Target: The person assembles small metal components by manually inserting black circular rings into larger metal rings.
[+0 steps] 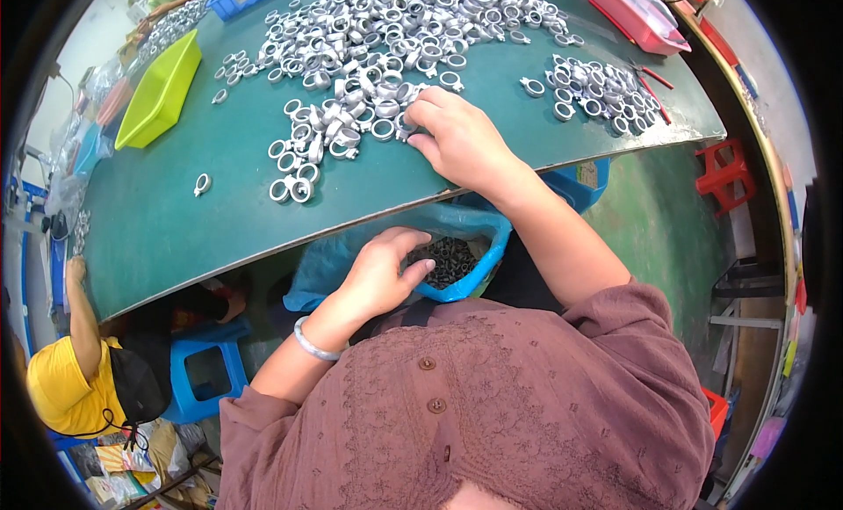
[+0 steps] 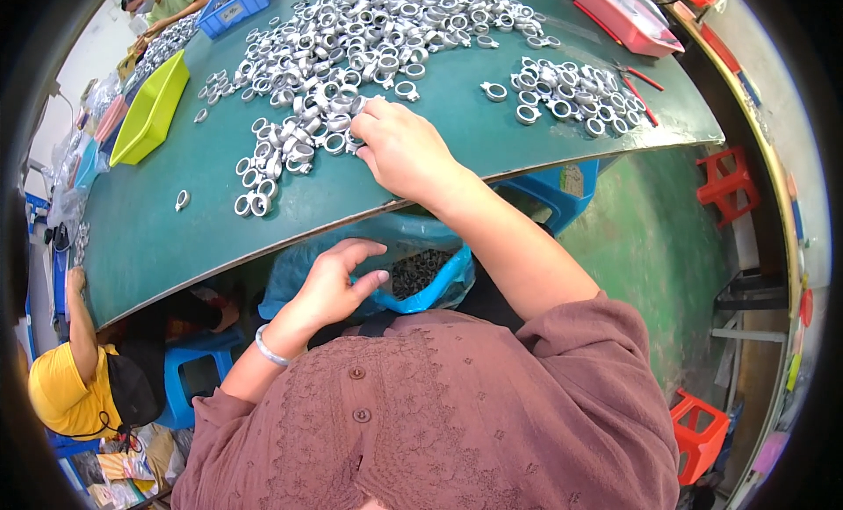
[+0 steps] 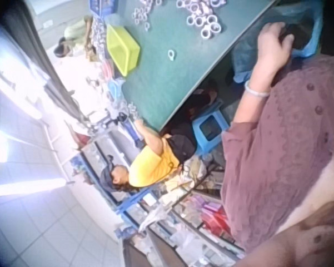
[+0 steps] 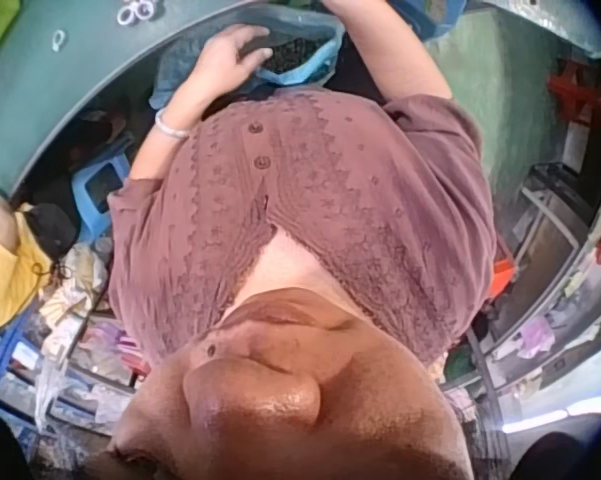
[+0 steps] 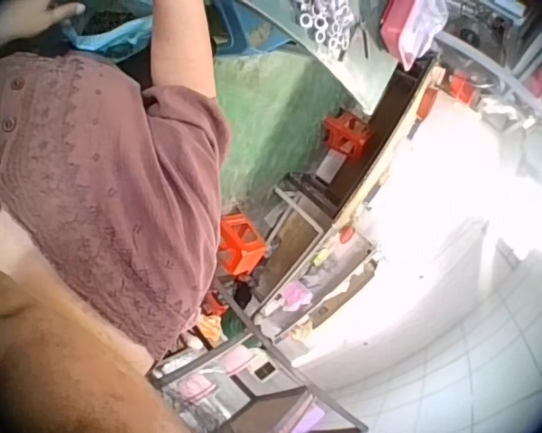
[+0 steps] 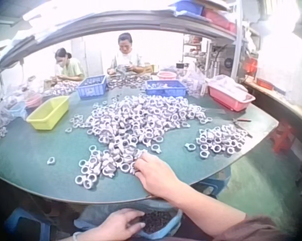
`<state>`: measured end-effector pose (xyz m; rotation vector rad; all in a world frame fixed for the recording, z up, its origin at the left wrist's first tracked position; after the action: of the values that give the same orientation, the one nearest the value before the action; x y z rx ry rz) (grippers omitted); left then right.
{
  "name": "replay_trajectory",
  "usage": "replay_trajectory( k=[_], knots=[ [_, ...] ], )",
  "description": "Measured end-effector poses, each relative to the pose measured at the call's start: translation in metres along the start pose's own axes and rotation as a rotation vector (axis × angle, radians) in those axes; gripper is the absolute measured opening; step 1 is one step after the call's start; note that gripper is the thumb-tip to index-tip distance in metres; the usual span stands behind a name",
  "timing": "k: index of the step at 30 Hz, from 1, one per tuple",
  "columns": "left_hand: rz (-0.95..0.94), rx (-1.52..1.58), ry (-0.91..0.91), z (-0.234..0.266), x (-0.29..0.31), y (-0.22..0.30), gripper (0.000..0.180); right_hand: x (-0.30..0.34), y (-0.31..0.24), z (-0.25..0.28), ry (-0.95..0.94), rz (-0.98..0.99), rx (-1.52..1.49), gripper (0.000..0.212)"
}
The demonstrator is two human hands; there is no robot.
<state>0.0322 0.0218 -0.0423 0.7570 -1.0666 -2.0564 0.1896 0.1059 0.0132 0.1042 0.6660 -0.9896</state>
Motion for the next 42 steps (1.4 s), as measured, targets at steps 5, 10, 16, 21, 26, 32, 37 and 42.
replay_trajectory(
  k=[5,10,16,21,26,32,37,42],
  knots=[
    [0.096,0.237,0.071,0.008,0.0,0.018,0.022,-0.001,-0.001,-0.003,-0.046,-0.015,0.006,0.008],
    [0.072,0.612,0.375,0.019,-0.001,0.021,0.039,0.005,-0.006,0.009,-0.169,-0.194,-0.559,0.007],
    [-0.042,0.717,0.52,0.028,-0.012,0.026,0.047,0.028,-0.037,0.01,-0.174,-0.314,-1.132,0.009],
    [-0.122,0.663,0.489,0.026,-0.01,0.021,0.037,0.039,-0.041,0.011,-0.181,-0.326,-1.178,0.011],
    [-0.104,0.61,0.492,0.026,-0.006,0.024,0.037,0.041,-0.043,0.016,-0.205,-0.291,-1.142,0.012],
    [-0.1,0.387,0.501,0.032,-0.002,0.025,0.032,0.043,-0.047,0.018,-0.284,-0.508,-1.313,0.016],
    [-0.068,0.222,0.486,0.034,-0.002,0.036,0.032,0.046,-0.043,0.014,-0.332,-0.538,-1.327,0.017],
    [-0.026,0.578,0.472,0.029,-0.002,0.03,0.039,0.046,-0.043,0.015,-0.313,-0.535,-1.309,0.016]
  ],
)
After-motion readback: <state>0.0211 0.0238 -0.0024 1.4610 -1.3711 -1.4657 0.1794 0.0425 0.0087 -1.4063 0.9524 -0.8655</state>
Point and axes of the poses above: each hand's wrist, its own x-axis away from the middle knuckle, its own z-axis out of the back of the hand, y = z × x, the point moved 2 cm from there along -x, towards the middle knuckle, and after that the axes turned 11 degrees about x, right-handed, at the moved point
